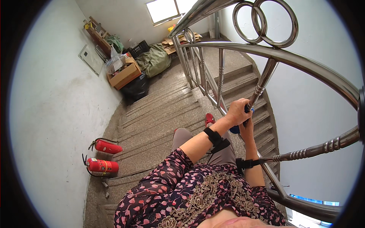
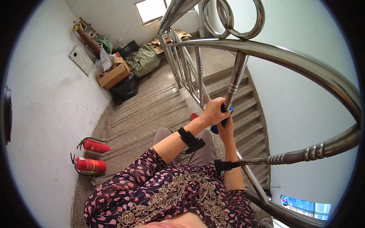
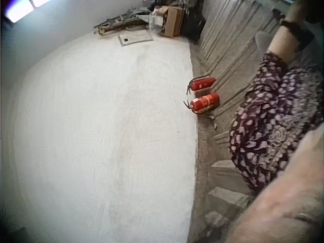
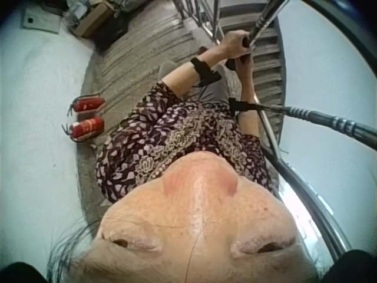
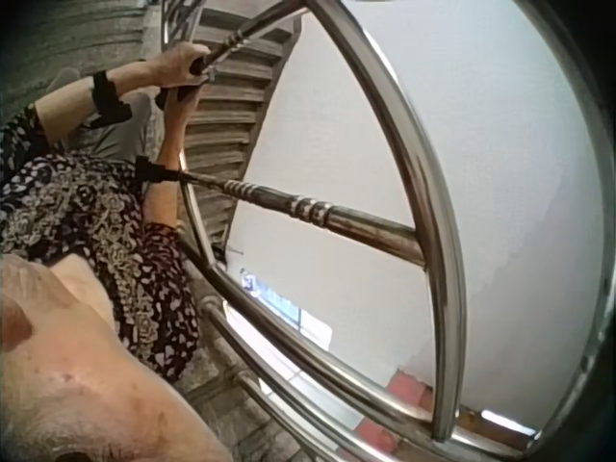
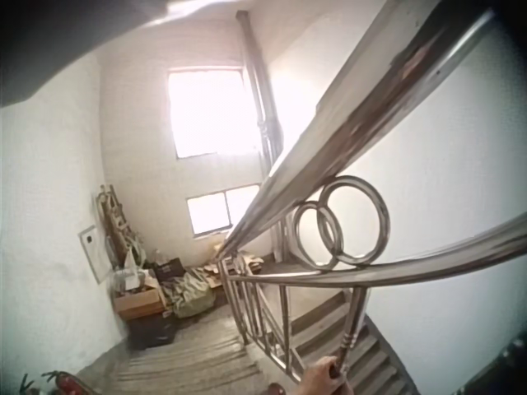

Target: Wiping down metal handrails on a staircase with a blue cloth.

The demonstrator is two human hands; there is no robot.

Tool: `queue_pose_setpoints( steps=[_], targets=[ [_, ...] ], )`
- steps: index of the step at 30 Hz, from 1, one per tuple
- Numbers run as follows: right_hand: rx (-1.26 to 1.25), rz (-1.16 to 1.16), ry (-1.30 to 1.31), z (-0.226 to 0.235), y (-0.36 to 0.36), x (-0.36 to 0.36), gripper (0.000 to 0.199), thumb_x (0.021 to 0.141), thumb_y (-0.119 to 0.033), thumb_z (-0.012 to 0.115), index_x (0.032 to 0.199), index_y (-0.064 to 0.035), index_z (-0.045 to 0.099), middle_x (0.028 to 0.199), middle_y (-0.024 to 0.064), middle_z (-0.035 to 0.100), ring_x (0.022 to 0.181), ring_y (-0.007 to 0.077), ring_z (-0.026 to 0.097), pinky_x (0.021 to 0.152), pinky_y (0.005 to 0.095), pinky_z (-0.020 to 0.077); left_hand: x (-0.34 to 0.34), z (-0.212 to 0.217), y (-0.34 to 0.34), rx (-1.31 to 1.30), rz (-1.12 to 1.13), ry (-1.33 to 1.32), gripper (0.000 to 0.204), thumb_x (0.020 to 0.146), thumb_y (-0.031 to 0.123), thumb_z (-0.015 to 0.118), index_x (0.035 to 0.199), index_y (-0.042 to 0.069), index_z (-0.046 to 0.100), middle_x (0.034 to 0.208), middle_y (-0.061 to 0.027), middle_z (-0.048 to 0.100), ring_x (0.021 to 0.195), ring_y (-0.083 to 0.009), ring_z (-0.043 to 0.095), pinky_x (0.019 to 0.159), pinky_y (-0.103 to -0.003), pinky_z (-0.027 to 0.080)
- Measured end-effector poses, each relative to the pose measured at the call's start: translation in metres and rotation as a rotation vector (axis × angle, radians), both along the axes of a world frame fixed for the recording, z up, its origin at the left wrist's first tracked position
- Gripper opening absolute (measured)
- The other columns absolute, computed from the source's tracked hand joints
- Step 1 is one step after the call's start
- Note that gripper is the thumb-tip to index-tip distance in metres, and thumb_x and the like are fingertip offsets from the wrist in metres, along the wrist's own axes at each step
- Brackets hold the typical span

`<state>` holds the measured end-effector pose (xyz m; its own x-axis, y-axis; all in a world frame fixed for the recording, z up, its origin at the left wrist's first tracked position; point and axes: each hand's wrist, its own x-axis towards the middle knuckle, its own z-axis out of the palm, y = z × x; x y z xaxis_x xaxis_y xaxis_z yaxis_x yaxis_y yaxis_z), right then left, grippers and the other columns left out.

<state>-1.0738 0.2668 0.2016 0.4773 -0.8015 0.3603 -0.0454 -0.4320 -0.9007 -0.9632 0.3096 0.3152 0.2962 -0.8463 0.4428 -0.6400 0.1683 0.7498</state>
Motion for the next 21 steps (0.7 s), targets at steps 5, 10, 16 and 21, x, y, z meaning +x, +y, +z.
queue_pose_setpoints(
  steps=[5, 10, 16, 21],
  targets=[
    [0.202, 0.224, -0.099, 0.006, 0.0, -0.01, 0.071, 0.076, -0.019, 0.074, 0.135, -0.0024, 0.037, 0.12, 0.0128, 0.057, 0.109, 0.0219, 0.056, 0.091, 0.0326, 0.0444, 0.002, -0.005, 0.0, 0.043, 0.002, -0.015, 0.022, 0.071, 0.015, 0.069, 0.083, 0.0, 0.059, 0.079, -0.0166, 0.058, 0.079, -0.0342, 0.059, 0.072, -0.04, 0.047],
    [0.228, 0.211, 0.012, 0.012, 0.004, -0.009, 0.072, 0.071, -0.02, 0.079, 0.131, -0.0024, 0.043, 0.114, 0.0133, 0.06, 0.106, 0.0236, 0.059, 0.088, 0.0336, 0.0459, 0.002, -0.014, -0.002, 0.042, 0.002, 0.009, 0.023, 0.069, 0.015, 0.07, 0.082, 0.001, 0.058, 0.081, -0.0166, 0.058, 0.081, -0.0355, 0.059, 0.073, -0.041, 0.047],
    [0.004, -0.068, 0.195, -0.015, 0.003, 0.001, 0.057, 0.068, -0.02, 0.078, 0.117, -0.0035, 0.055, 0.101, 0.0199, 0.065, 0.097, 0.0374, 0.062, 0.078, 0.0405, 0.0493, 0.0, -0.032, -0.001, 0.116, -0.003, -0.026, 0.025, 0.067, 0.016, 0.072, 0.08, 0.002, 0.056, 0.083, -0.0168, 0.058, 0.085, -0.037, 0.057, 0.075, -0.042, 0.047],
    [0.031, -0.093, 0.301, -0.023, 0.002, 0.002, 0.057, 0.067, -0.025, 0.078, 0.115, -0.0052, 0.055, 0.101, 0.0197, 0.064, 0.097, 0.0389, 0.061, 0.078, 0.0429, 0.0488, 0.001, -0.044, -0.001, 0.133, 0.025, -0.032, 0.026, 0.066, 0.015, 0.072, 0.081, 0.001, 0.056, 0.083, -0.0172, 0.057, 0.085, -0.0377, 0.057, 0.076, -0.043, 0.047]
  ],
)
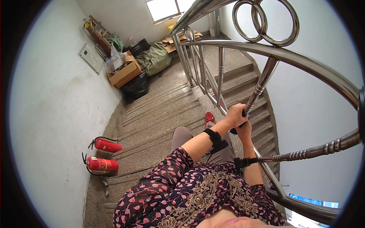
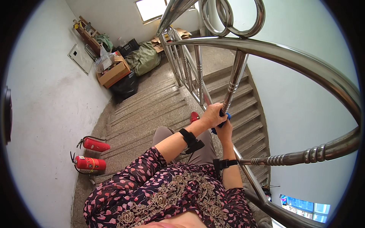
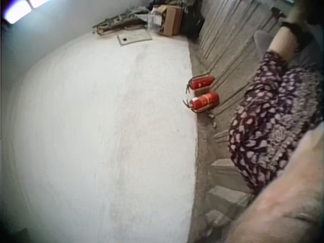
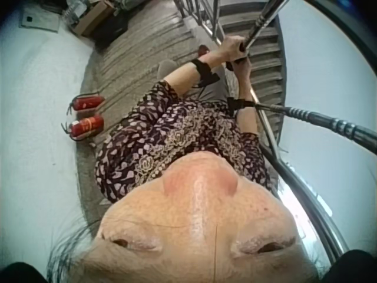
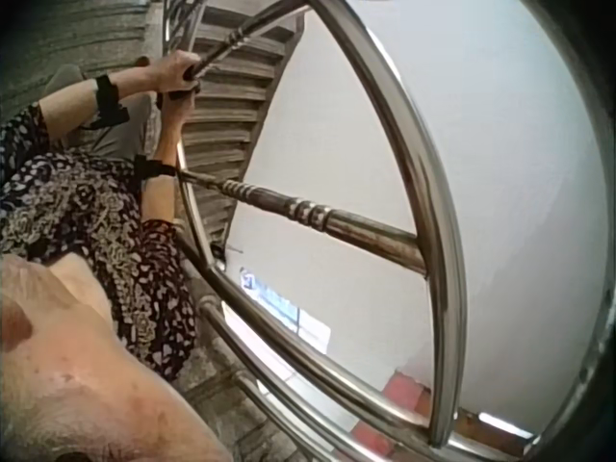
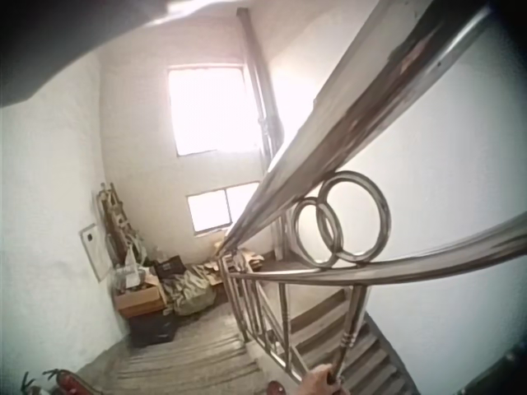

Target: Wiping down metal handrails on a staircase with a blue cloth.

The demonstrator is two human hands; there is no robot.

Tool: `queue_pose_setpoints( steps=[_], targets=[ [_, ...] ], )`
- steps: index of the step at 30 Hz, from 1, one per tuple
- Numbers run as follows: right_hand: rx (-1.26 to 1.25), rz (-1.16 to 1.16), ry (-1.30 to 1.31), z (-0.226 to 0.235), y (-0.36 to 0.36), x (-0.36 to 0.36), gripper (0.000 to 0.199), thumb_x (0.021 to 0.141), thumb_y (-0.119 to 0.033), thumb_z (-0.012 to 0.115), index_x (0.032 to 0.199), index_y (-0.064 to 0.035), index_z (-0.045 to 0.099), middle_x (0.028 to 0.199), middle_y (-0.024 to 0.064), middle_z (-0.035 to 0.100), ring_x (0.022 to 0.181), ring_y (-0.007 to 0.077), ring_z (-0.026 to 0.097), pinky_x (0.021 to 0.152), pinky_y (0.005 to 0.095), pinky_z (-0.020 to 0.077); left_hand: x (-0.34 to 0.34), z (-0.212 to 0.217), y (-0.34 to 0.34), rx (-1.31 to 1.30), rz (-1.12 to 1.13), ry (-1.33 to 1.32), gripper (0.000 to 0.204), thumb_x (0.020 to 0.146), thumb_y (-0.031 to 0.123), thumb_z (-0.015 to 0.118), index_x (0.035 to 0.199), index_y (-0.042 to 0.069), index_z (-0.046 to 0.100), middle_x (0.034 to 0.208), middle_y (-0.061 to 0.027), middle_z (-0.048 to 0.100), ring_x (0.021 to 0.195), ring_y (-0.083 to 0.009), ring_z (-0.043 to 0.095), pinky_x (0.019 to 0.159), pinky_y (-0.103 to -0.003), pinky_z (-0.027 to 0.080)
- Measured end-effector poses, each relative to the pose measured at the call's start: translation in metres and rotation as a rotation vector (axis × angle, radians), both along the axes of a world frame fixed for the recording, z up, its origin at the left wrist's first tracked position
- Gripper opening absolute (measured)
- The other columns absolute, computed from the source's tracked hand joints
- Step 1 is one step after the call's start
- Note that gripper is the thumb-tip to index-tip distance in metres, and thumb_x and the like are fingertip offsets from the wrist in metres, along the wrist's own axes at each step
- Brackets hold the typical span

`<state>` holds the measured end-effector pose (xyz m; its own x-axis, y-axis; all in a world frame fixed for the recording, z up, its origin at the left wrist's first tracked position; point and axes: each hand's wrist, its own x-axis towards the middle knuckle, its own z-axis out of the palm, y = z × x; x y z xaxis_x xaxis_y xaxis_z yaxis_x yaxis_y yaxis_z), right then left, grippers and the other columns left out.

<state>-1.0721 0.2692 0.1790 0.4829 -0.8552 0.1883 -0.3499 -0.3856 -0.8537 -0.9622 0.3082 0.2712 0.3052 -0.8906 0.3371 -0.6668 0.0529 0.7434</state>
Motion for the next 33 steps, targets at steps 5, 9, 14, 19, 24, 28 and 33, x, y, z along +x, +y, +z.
queue_pose_setpoints(
  steps=[5, 9, 14, 19, 24, 28, 33],
  targets=[
    [-0.038, 0.044, 0.032, -0.006, -0.003, -0.001, 0.061, 0.069, -0.032, 0.075, 0.12, -0.0056, 0.054, 0.102, 0.0186, 0.065, 0.098, 0.0367, 0.062, 0.078, 0.0422, 0.049, -0.002, -0.004, -0.001, -0.001, 0.002, 0.007, 0.026, 0.065, 0.013, 0.073, 0.081, 0.001, 0.056, 0.083, -0.0173, 0.057, 0.084, -0.0378, 0.058, 0.074, -0.044, 0.047],
    [-0.125, 0.086, -0.015, -0.007, -0.003, -0.002, 0.053, 0.072, -0.03, 0.073, 0.116, -0.0052, 0.056, 0.098, 0.02, 0.066, 0.096, 0.0374, 0.062, 0.075, 0.0427, 0.0493, -0.002, -0.009, 0.001, -0.002, 0.02, -0.011, 0.026, 0.066, 0.014, 0.073, 0.081, 0.001, 0.056, 0.083, -0.0169, 0.057, 0.084, -0.0373, 0.058, 0.074, -0.044, 0.047],
    [-0.148, 0.044, 0.035, -0.015, -0.008, 0.0, 0.034, 0.076, -0.027, 0.069, 0.101, -0.0046, 0.063, 0.087, 0.0204, 0.067, 0.087, 0.0389, 0.063, 0.068, 0.0441, 0.0494, -0.005, -0.017, 0.003, -0.008, 0.05, -0.045, 0.029, 0.071, 0.022, 0.075, 0.079, 0.0, 0.058, 0.077, -0.017, 0.059, 0.076, -0.0352, 0.06, 0.069, -0.042, 0.048],
    [-0.122, -0.011, 0.071, -0.011, -0.002, 0.003, 0.028, 0.077, -0.028, 0.068, 0.094, -0.0052, 0.065, 0.08, 0.019, 0.067, 0.082, 0.0386, 0.064, 0.065, 0.0449, 0.0494, -0.006, -0.021, 0.008, 0.011, 0.06, -0.019, 0.029, 0.071, 0.024, 0.076, 0.079, 0.0, 0.061, 0.077, -0.0168, 0.062, 0.074, -0.0342, 0.062, 0.068, -0.04, 0.05],
    [-0.152, -0.058, 0.249, -0.008, -0.001, 0.001, 0.029, 0.077, -0.029, 0.069, 0.094, -0.0066, 0.064, 0.076, 0.0195, 0.066, 0.078, 0.0384, 0.065, 0.064, 0.0456, 0.0496, -0.006, -0.017, 0.01, 0.019, 0.056, 0.002, 0.028, 0.071, 0.025, 0.076, 0.079, 0.001, 0.062, 0.076, -0.0172, 0.063, 0.074, -0.0343, 0.063, 0.068, -0.04, 0.05],
    [-0.118, -0.073, 0.341, -0.001, 0.005, -0.005, 0.03, 0.076, -0.029, 0.071, 0.092, -0.0044, 0.064, 0.076, 0.0196, 0.066, 0.078, 0.0385, 0.065, 0.065, 0.0452, 0.0498, -0.005, -0.007, 0.014, 0.078, 0.071, 0.057, 0.027, 0.072, 0.023, 0.075, 0.082, 0.002, 0.063, 0.076, -0.0172, 0.064, 0.074, -0.0347, 0.063, 0.068, -0.038, 0.05],
    [-0.178, -0.117, 0.118, 0.021, 0.013, -0.015, 0.029, 0.071, -0.02, 0.076, 0.087, 0.0007, 0.064, 0.076, 0.0213, 0.065, 0.078, 0.0392, 0.065, 0.066, 0.0441, 0.0503, -0.006, 0.029, 0.017, -0.03, 0.071, 0.074, 0.028, 0.073, 0.021, 0.075, 0.09, 0.002, 0.063, 0.078, -0.0176, 0.064, 0.076, -0.0343, 0.064, 0.069, -0.036, 0.05]
  ],
)
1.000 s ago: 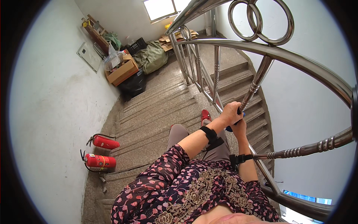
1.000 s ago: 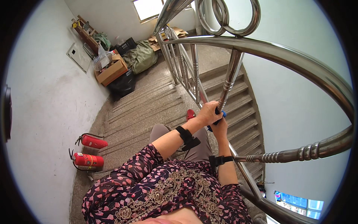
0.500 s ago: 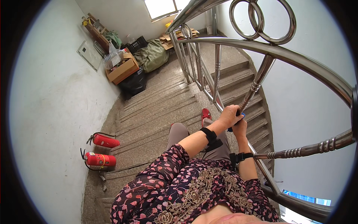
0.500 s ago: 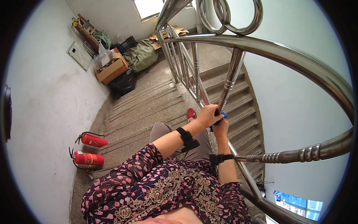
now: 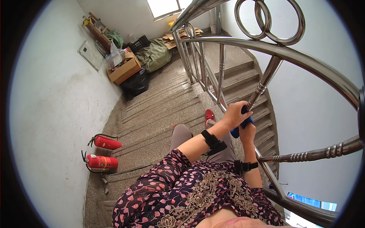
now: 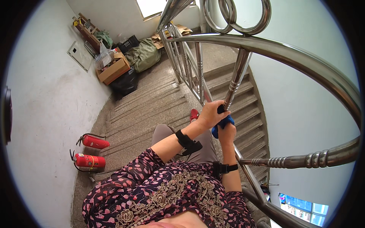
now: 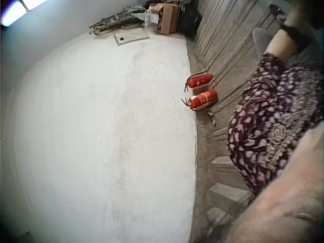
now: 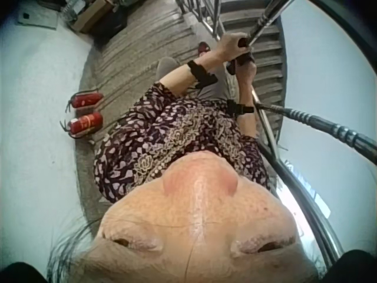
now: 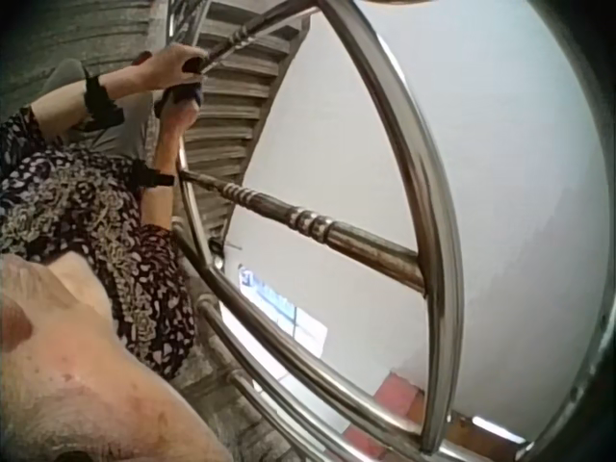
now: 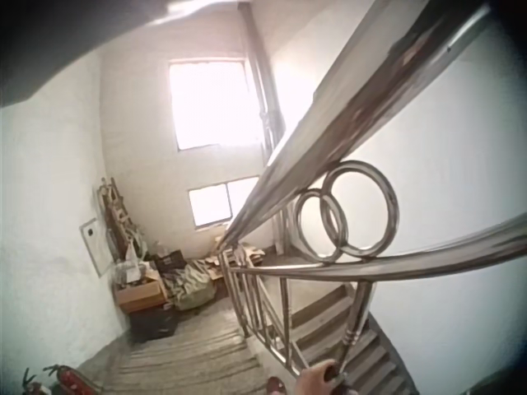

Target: Wiping down metal handrails on a staircase with a blue cloth.

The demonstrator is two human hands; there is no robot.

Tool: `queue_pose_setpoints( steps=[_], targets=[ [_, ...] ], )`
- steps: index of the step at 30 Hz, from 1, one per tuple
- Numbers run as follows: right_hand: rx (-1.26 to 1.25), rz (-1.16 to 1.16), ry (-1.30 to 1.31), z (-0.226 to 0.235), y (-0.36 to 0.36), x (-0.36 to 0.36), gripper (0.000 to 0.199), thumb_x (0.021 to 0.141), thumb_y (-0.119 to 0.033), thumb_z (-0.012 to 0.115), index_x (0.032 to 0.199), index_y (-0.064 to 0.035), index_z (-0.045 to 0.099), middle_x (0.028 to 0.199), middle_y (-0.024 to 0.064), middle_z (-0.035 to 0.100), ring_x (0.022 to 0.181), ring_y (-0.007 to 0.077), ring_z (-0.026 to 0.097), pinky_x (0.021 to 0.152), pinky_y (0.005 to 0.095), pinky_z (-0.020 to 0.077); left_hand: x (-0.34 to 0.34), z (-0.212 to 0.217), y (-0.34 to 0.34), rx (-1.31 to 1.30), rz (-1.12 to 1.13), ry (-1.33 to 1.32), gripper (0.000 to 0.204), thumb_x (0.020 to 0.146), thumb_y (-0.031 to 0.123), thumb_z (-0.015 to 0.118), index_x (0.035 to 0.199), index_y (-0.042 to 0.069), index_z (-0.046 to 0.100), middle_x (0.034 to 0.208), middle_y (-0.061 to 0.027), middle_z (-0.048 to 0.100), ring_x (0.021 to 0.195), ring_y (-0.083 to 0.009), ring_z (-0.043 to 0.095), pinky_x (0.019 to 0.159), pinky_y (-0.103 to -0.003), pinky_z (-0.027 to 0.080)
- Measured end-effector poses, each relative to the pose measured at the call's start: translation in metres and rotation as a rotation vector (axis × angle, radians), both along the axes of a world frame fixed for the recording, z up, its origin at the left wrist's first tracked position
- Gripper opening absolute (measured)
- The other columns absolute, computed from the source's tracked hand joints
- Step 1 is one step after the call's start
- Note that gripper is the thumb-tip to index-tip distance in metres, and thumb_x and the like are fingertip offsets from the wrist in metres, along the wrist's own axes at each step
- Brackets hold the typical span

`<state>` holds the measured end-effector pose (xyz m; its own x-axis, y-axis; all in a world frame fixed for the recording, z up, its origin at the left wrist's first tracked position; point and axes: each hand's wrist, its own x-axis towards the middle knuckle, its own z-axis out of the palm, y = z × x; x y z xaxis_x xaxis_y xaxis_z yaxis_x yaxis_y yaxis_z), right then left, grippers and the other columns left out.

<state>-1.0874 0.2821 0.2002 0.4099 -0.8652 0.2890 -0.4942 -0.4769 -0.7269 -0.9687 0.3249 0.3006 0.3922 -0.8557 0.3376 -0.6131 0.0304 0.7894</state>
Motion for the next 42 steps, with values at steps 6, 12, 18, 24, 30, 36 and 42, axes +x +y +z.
queue_pose_setpoints(
  steps=[6, 12, 18, 24, 30, 36, 42],
  targets=[
    [-0.222, 0.009, -0.127, 0.064, -0.003, -0.007, 0.029, 0.067, -0.009, 0.072, 0.09, 0.0045, 0.062, 0.082, 0.0246, 0.065, 0.081, 0.0418, 0.064, 0.068, 0.0444, 0.0504, -0.002, 0.059, 0.003, -0.264, 0.041, -0.014, 0.037, 0.075, 0.021, 0.076, 0.105, 0.004, 0.061, 0.085, -0.0149, 0.066, 0.078, -0.0282, 0.066, 0.069, -0.032, 0.051],
    [-0.21, 0.019, -0.205, 0.14, 0.0, -0.006, 0.034, 0.07, -0.005, 0.067, 0.101, 0.0049, 0.06, 0.092, 0.0229, 0.065, 0.094, 0.0386, 0.064, 0.08, 0.0427, 0.0484, 0.0, 0.116, -0.008, -0.369, 0.029, 0.003, 0.039, 0.074, 0.024, 0.077, 0.107, 0.009, 0.063, 0.08, -0.0098, 0.067, 0.073, -0.0226, 0.066, 0.068, -0.03, 0.052],
    [-0.264, 0.109, -0.322, 0.142, -0.014, 0.022, 0.03, 0.073, -0.006, 0.064, 0.101, 0.0058, 0.058, 0.091, 0.0257, 0.062, 0.088, 0.0474, 0.058, 0.075, 0.0511, 0.0456, -0.005, 0.131, -0.021, -0.405, 0.046, 0.086, 0.031, 0.074, 0.026, 0.077, 0.094, 0.007, 0.064, 0.068, -0.0075, 0.061, 0.06, -0.0184, 0.059, 0.061, -0.029, 0.049],
    [-0.306, 0.095, -0.345, 0.144, -0.017, 0.024, 0.03, 0.074, -0.009, 0.064, 0.101, 0.0044, 0.058, 0.089, 0.0256, 0.063, 0.09, 0.0452, 0.059, 0.073, 0.0514, 0.046, -0.004, 0.125, -0.021, -0.346, 0.033, 0.056, 0.03, 0.075, 0.029, 0.075, 0.073, 0.003, 0.062, 0.061, -0.0088, 0.056, 0.054, -0.0161, 0.051, 0.054, -0.029, 0.044],
    [-0.27, 0.012, -0.184, 0.156, -0.01, 0.023, 0.028, 0.073, -0.012, 0.068, 0.094, 0.0038, 0.06, 0.082, 0.0242, 0.063, 0.083, 0.0443, 0.06, 0.07, 0.0506, 0.0466, -0.003, 0.124, -0.022, -0.339, 0.006, 0.085, 0.031, 0.076, 0.028, 0.075, 0.074, 0.002, 0.059, 0.06, -0.0091, 0.055, 0.053, -0.0157, 0.049, 0.054, -0.029, 0.043],
    [-0.191, -0.024, -0.021, 0.154, -0.009, 0.016, 0.042, 0.076, -0.02, 0.069, 0.11, 0.0017, 0.058, 0.092, 0.0251, 0.065, 0.091, 0.0425, 0.061, 0.073, 0.0486, 0.048, -0.003, 0.125, -0.021, -0.331, -0.011, 0.082, 0.032, 0.078, 0.028, 0.074, 0.073, 0.002, 0.057, 0.06, -0.0099, 0.054, 0.054, -0.0162, 0.049, 0.054, -0.03, 0.043],
    [-0.19, 0.022, -0.11, 0.138, -0.007, 0.015, 0.043, 0.077, -0.021, 0.07, 0.11, 0.0024, 0.057, 0.091, 0.0244, 0.065, 0.092, 0.0424, 0.061, 0.075, 0.0481, 0.0478, -0.004, 0.127, -0.02, -0.31, -0.011, 0.072, 0.034, 0.079, 0.029, 0.073, 0.072, 0.001, 0.056, 0.061, -0.0116, 0.054, 0.054, -0.0172, 0.05, 0.055, -0.03, 0.043]
  ],
)
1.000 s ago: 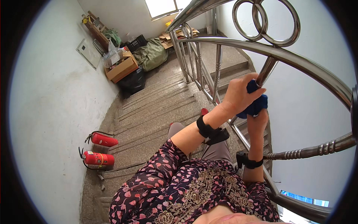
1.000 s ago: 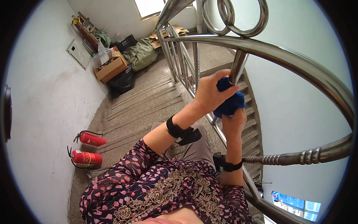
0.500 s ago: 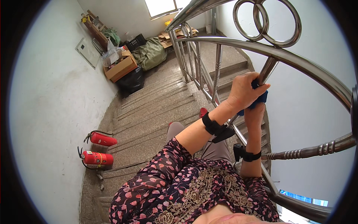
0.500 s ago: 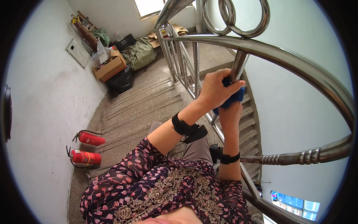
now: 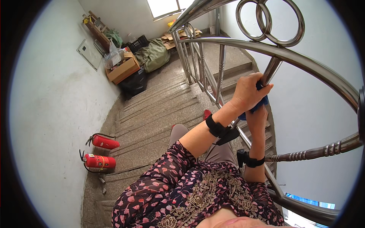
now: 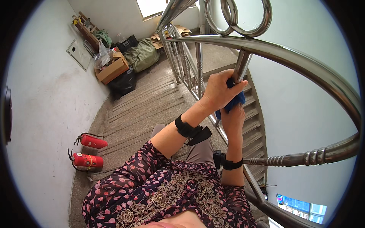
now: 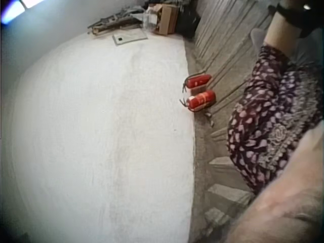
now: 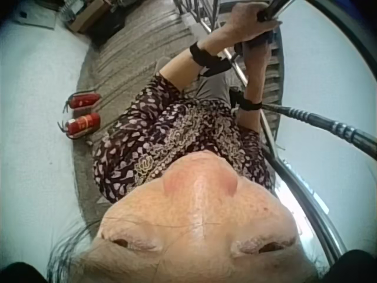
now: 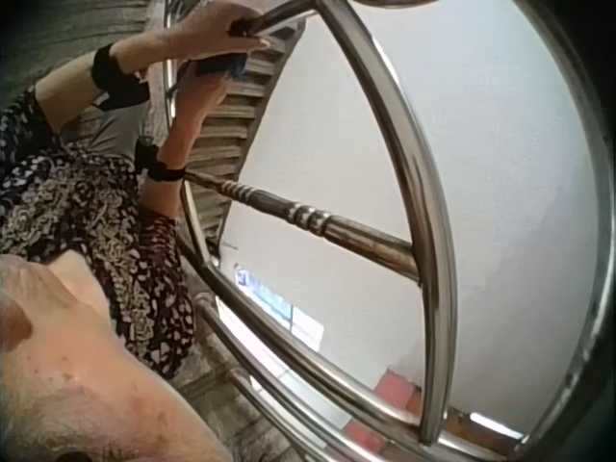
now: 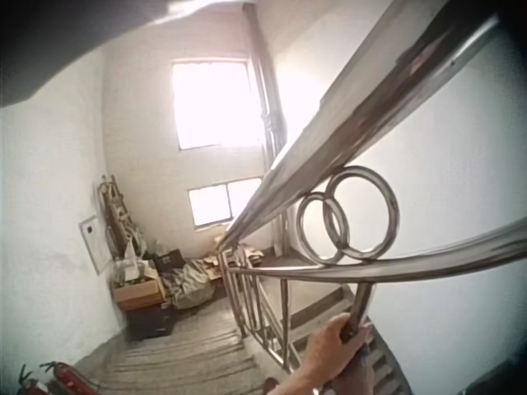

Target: Wiping down metal handrails on a staircase with a blue cloth.

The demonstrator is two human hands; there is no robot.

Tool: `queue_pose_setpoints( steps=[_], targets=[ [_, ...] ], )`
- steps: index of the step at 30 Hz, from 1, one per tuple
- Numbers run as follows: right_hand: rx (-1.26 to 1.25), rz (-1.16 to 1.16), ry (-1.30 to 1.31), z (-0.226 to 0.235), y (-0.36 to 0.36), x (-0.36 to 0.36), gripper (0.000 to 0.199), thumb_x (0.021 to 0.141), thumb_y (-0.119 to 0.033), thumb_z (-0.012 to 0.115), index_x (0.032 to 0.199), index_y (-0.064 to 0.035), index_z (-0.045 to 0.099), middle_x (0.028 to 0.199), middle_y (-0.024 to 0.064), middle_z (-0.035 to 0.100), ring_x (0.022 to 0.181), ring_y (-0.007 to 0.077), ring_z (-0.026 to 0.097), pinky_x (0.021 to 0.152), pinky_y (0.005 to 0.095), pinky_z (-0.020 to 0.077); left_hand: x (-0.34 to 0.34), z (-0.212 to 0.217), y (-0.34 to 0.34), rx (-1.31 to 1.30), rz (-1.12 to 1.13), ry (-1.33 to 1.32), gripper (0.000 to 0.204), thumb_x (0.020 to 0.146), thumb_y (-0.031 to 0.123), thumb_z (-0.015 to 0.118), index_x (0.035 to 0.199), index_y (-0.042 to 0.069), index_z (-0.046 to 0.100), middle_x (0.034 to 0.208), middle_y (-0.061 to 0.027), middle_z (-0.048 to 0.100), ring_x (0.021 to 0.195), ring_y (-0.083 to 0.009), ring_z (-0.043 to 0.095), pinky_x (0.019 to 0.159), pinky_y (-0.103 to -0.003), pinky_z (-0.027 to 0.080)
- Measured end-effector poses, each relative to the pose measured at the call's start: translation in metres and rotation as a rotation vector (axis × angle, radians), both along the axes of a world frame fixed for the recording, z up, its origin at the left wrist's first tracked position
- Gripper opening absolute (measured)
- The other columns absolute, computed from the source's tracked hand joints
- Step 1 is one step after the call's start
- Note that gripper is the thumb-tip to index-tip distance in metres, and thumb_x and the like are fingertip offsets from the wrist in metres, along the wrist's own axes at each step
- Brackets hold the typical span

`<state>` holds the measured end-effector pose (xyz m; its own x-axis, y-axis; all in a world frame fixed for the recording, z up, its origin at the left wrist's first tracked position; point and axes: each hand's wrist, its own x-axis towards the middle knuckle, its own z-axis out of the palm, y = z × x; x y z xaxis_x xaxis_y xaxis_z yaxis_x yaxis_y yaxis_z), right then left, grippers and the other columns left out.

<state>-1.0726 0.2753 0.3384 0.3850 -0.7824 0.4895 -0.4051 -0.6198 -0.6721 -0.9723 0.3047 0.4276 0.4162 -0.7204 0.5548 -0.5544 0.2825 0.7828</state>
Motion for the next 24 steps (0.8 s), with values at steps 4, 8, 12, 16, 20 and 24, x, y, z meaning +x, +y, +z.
queue_pose_setpoints(
  steps=[4, 8, 12, 16, 20, 24],
  targets=[
    [0.049, 0.013, 0.024, -0.001, 0.0, -0.003, 0.043, 0.076, -0.021, 0.07, 0.109, 0.0032, 0.057, 0.09, 0.0239, 0.065, 0.092, 0.0434, 0.061, 0.074, 0.0473, 0.0483, 0.0, -0.001, 0.0, -0.001, 0.008, -0.022, 0.033, 0.08, 0.028, 0.073, 0.073, 0.001, 0.056, 0.061, -0.0114, 0.055, 0.055, -0.0171, 0.051, 0.055, -0.03, 0.044],
    [0.091, 0.013, 0.045, 0.006, 0.001, -0.019, 0.035, 0.074, -0.013, 0.07, 0.102, 0.0046, 0.059, 0.086, 0.0206, 0.066, 0.083, 0.0354, 0.066, 0.07, 0.0396, 0.0501, 0.002, -0.001, 0.0, 0.003, -0.009, -0.028, 0.032, 0.081, 0.028, 0.072, 0.073, 0.001, 0.057, 0.06, -0.0104, 0.055, 0.055, -0.0165, 0.052, 0.055, -0.03, 0.043],
    [-0.051, 0.022, -0.18, 0.001, -0.003, -0.031, 0.031, 0.073, -0.006, 0.068, 0.101, 0.0045, 0.062, 0.086, 0.0157, 0.068, 0.081, 0.0191, 0.066, 0.07, 0.0309, 0.0499, 0.005, -0.003, 0.005, 0.044, -0.069, -0.013, 0.029, 0.082, 0.029, 0.071, 0.084, 0.002, 0.061, 0.064, -0.0093, 0.058, 0.059, -0.0156, 0.056, 0.057, -0.03, 0.045],
    [-0.059, 0.065, -0.296, 0.018, 0.0, -0.029, 0.035, 0.075, -0.004, 0.065, 0.109, 0.0035, 0.06, 0.092, 0.0125, 0.069, 0.087, 0.0156, 0.064, 0.076, 0.0288, 0.0493, 0.013, -0.019, 0.014, -0.118, -0.177, 0.079, 0.054, 0.082, 0.034, 0.071, 0.123, 0.006, 0.05, 0.096, -0.0118, 0.062, 0.087, -0.0188, 0.06, 0.078, -0.031, 0.047],
    [-0.034, 0.091, -0.509, 0.039, 0.005, -0.03, 0.036, 0.084, -0.006, 0.058, 0.119, 0.0033, 0.056, 0.104, 0.0095, 0.066, 0.097, 0.0148, 0.06, 0.084, 0.029, 0.0475, 0.019, -0.011, 0.032, -0.087, -0.38, -0.052, 0.081, 0.078, 0.036, 0.075, 0.142, 0.007, 0.033, 0.123, -0.0136, 0.054, 0.11, -0.0228, 0.053, 0.095, -0.033, 0.042],
    [0.057, 0.094, -0.629, 0.054, 0.015, -0.027, 0.034, 0.085, -0.001, 0.057, 0.118, 0.0062, 0.055, 0.107, 0.0131, 0.063, 0.1, 0.0173, 0.059, 0.09, 0.031, 0.0463, 0.021, -0.003, 0.045, -0.087, -0.285, -0.189, 0.08, 0.076, 0.02, 0.077, 0.142, 0.007, 0.035, 0.118, -0.0122, 0.057, 0.108, -0.0214, 0.056, 0.091, -0.032, 0.045]
  ],
)
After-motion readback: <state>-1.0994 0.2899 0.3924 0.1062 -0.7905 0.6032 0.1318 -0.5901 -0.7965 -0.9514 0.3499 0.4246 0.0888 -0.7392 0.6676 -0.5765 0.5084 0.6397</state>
